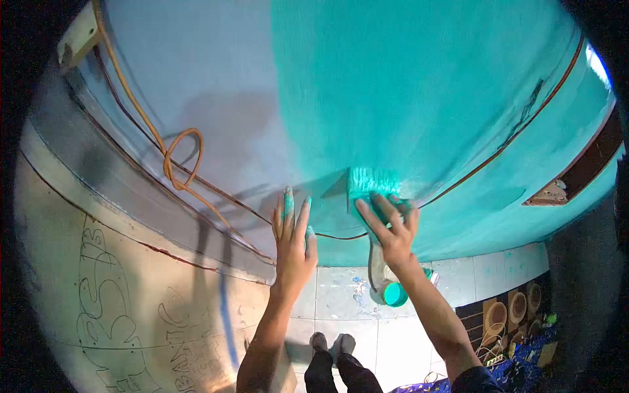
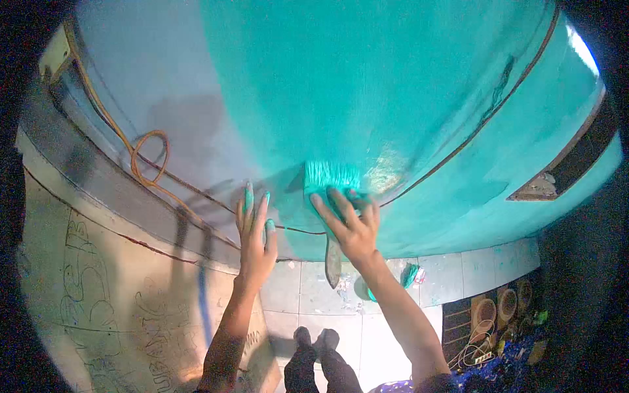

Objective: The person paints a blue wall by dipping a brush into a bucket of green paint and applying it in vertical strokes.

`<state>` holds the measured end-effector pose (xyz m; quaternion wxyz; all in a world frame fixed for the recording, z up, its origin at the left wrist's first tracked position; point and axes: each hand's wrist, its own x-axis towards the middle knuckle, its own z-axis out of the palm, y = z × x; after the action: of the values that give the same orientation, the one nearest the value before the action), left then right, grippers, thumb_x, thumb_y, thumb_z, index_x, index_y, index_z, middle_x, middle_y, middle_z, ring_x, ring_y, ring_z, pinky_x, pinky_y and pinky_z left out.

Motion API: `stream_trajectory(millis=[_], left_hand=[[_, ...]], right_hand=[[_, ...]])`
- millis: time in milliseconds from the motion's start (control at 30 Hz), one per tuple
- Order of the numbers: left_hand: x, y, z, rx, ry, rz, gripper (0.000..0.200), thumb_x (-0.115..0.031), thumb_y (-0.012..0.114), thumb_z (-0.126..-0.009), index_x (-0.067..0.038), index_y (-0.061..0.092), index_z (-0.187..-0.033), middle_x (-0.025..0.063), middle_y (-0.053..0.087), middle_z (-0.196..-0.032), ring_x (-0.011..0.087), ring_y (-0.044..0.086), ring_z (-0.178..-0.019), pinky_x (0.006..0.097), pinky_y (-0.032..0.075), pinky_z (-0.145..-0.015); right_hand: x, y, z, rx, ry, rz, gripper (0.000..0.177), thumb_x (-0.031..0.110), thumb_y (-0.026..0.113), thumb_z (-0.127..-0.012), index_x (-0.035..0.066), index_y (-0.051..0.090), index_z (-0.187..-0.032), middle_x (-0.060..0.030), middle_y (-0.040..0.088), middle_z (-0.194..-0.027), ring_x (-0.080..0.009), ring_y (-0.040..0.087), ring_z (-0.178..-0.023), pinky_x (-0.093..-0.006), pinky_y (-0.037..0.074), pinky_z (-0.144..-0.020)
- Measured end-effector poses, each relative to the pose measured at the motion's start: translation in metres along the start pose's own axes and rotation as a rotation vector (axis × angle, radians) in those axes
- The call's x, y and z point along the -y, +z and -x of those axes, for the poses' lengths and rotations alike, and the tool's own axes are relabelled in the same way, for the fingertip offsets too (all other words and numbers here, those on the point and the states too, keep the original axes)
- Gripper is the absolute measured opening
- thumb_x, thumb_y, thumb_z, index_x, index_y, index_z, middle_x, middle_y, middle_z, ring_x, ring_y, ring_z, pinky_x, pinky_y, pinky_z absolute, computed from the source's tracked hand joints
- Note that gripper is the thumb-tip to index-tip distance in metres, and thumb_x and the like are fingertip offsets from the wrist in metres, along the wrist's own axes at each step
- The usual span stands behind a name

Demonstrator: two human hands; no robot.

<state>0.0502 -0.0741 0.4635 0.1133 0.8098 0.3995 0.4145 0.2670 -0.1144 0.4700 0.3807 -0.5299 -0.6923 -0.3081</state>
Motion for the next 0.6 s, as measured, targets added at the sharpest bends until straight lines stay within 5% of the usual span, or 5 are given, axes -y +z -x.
stream_trajectory(millis=[167,233,433,500,600], left_hand=[[0.000,0.011,0.009,0.074,0.040,-0.043,0.064,0.003,0.051,-0.089,-0.002,0.038,-0.151,0.0254,0.024,-0.161,0.0439,0.017,-0.151,0.0614,0.011,-0.122],[0.001,0.016,0.013,0.131,0.045,-0.033,0.062,-0.002,0.052,-0.093,-0.005,0.036,-0.153,0.0226,0.019,-0.164,0.0419,0.014,-0.153,0.0589,0.010,-0.123],[-0.017,0.024,0.008,0.139,0.075,0.026,0.060,0.000,0.052,-0.093,-0.004,0.038,-0.151,0.0220,0.020,-0.164,0.0426,0.015,-0.152,0.0581,0.013,-0.122],[-0.026,0.026,0.001,0.147,0.094,0.026,0.060,0.000,0.052,-0.093,-0.004,0.038,-0.151,0.0215,0.020,-0.164,0.0428,0.015,-0.152,0.0580,0.014,-0.122],[-0.037,0.033,-0.009,0.155,0.125,0.010,0.059,-0.001,0.052,-0.093,-0.003,0.039,-0.151,0.0213,0.020,-0.164,0.0429,0.015,-0.152,0.0586,0.013,-0.122]], right_hand=[[0.010,0.037,0.095,0.301,0.004,-0.088,0.055,0.015,0.066,-0.079,0.027,0.067,-0.132,-0.0038,0.063,-0.124,-0.0288,0.056,-0.103,-0.0431,0.045,-0.092],[0.009,0.031,0.104,0.410,0.217,-0.208,0.057,0.010,0.066,-0.078,0.026,0.066,-0.132,-0.0050,0.062,-0.123,-0.0302,0.054,-0.099,-0.0426,0.045,-0.088],[-0.019,-0.004,0.062,0.171,0.272,-0.311,0.061,0.004,0.068,-0.073,0.023,0.068,-0.131,-0.0083,0.062,-0.124,-0.0305,0.051,-0.095,-0.0415,0.045,-0.085],[-0.018,-0.007,0.058,-0.032,0.260,-0.301,0.045,0.008,0.062,-0.080,0.015,0.070,-0.123,-0.0131,0.065,-0.119,-0.0332,0.056,-0.099,-0.0431,0.044,-0.086],[-0.016,0.001,0.068,0.015,0.284,-0.367,0.055,0.005,0.067,-0.074,0.019,0.069,-0.127,-0.0096,0.065,-0.121,-0.0308,0.054,-0.096,-0.0423,0.045,-0.085]])
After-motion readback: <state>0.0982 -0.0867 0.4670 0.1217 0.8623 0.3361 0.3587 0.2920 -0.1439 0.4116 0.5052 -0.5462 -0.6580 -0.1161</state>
